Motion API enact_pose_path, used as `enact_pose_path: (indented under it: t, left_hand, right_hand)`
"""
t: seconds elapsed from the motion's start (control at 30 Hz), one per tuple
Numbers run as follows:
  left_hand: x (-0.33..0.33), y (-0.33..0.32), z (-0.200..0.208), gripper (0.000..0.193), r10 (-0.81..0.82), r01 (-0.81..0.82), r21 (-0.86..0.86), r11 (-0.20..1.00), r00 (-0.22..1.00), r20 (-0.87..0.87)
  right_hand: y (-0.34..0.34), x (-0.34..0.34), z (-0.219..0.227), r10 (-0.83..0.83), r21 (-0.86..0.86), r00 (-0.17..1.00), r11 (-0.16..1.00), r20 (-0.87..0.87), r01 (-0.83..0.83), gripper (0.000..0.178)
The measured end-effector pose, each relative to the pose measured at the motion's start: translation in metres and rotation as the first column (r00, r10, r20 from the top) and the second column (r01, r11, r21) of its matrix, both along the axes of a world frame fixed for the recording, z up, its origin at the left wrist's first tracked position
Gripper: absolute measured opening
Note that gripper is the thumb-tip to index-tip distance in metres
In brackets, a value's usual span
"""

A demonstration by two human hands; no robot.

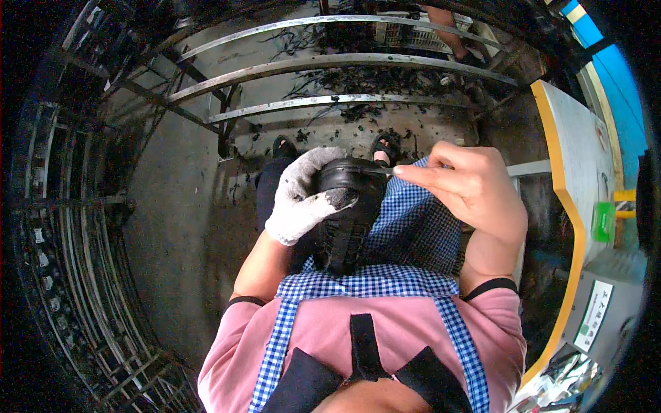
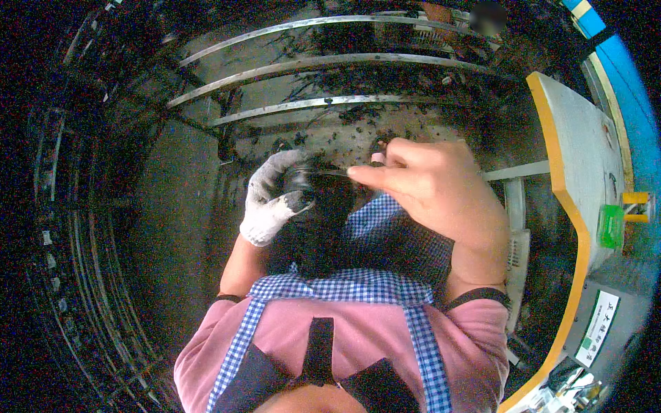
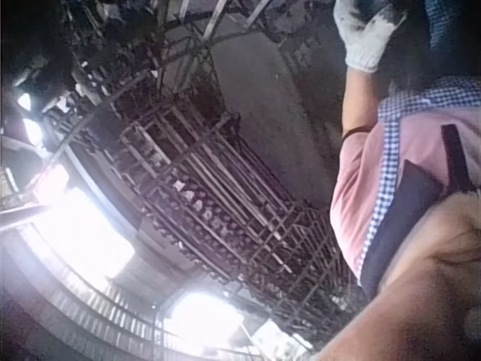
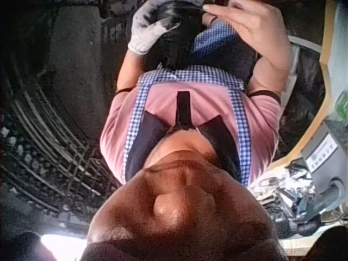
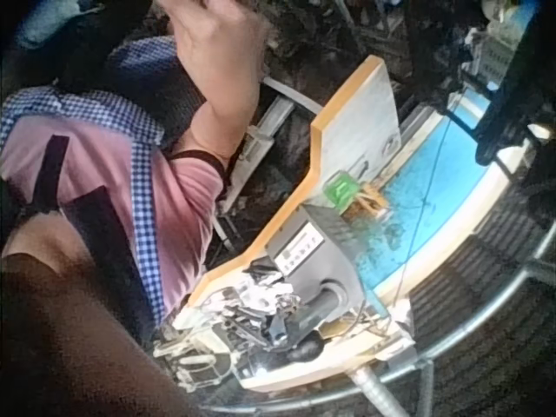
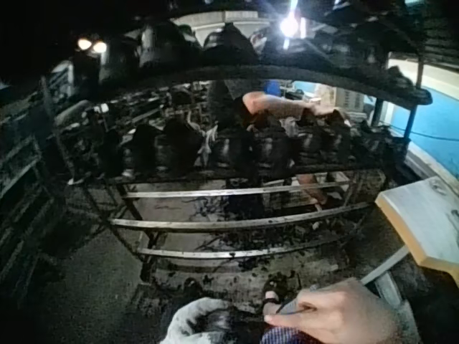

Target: Trimming and finishing shoes at a factory workstation.

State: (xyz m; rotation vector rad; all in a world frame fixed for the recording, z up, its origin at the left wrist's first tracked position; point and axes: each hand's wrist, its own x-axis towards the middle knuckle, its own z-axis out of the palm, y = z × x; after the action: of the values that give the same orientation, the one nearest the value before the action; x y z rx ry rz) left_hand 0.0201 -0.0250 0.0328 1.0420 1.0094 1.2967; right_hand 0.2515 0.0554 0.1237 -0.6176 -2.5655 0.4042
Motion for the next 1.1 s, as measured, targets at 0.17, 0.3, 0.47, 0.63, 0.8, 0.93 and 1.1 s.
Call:
enact_pose_path:
  t: [0.17, 0.3, 0.47, 0.63, 0.8, 0.93, 1.1]
  left_hand:
    - [0.001, -0.001, -0.002, 0.061, 0.003, -0.003, -0.008, 1.000, 1.000, -0.014]
    - [0.003, 0.001, -0.003, 0.061, 0.000, 0.000, -0.011, 1.000, 1.000, 0.003]
    - [0.002, 0.001, -0.002, 0.061, 0.001, -0.002, -0.013, 1.000, 0.998, -0.063]
    - [-0.007, -0.003, 0.001, 0.057, 0.041, -0.040, -0.004, 0.999, 0.998, 0.044]
    - [-0.052, 0.009, -0.027, 0.058, 0.475, -0.488, 0.171, 0.856, 0.873, 0.112]
    - [-0.061, 0.019, -0.025, 0.071, 0.469, -0.488, -0.158, 0.858, 0.622, 0.627]
    - [-0.065, 0.024, -0.043, 0.066, 0.519, -0.483, -0.266, 0.834, 0.525, 0.674]
  right_hand:
    - [-0.002, 0.003, 0.000, 0.009, -0.029, 0.998, 1.000, 0.067, -0.007, 0.023]
    - [-0.003, -0.002, -0.003, -0.013, -0.031, 0.999, 0.999, 0.045, 0.015, 0.022]
    - [-0.001, -0.006, -0.011, 0.042, -0.073, 0.999, 0.996, -0.020, -0.043, 0.028]
    - [0.002, 0.008, -0.035, -0.041, -0.228, 0.986, 0.974, -0.160, 0.004, 0.030]
    - [-0.010, 0.011, -0.097, -0.221, -0.507, 0.949, 0.858, -0.224, 0.080, 0.059]
    - [-0.041, 0.002, -0.114, -0.241, -0.677, 0.963, 0.730, -0.121, 0.098, 0.088]
    - [-0.049, -0.005, -0.117, -0.162, -0.346, 0.948, 0.936, -0.272, 0.061, 0.086]
